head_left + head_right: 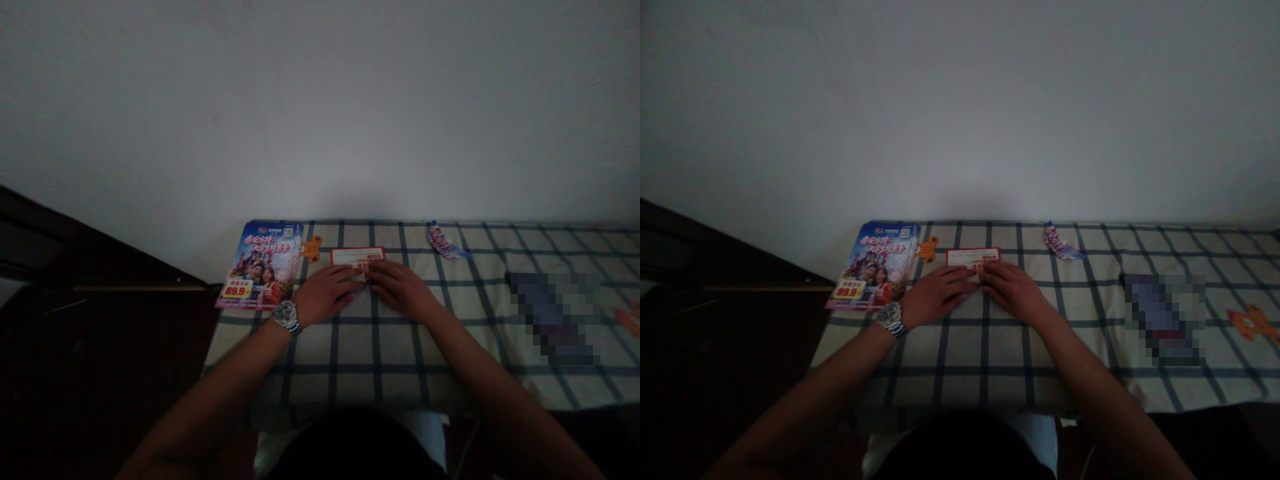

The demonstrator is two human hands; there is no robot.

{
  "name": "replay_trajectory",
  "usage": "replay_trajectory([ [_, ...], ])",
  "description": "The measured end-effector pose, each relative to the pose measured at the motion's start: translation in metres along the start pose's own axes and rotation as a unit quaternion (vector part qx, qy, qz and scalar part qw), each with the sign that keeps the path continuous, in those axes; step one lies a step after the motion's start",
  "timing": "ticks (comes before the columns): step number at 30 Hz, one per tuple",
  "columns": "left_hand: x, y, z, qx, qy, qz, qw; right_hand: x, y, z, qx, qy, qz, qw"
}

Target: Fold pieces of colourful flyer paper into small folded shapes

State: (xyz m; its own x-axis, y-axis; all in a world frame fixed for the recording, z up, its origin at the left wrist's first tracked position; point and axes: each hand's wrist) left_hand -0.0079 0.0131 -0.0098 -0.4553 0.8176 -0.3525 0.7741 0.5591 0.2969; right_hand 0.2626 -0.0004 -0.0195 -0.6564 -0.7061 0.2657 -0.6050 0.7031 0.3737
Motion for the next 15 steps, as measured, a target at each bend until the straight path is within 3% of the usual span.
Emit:
replay_trajectory([
  [15,0.0006,-0.0002,-0.0032,0.004,-0.003,0.003,1.000,0.0043,0.0041,0.0010,0.014,0.031,0.006,0.999],
])
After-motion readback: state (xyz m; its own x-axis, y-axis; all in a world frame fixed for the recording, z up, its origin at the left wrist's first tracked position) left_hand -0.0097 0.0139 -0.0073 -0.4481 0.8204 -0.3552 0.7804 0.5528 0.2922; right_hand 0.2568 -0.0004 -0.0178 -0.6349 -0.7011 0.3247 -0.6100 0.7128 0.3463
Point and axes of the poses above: each hand's wrist, its own y-axis towards the middle knuckle, its own z-axis out of the palm, x = y × z, and after that the axes turned 1 degree about z, right-handed
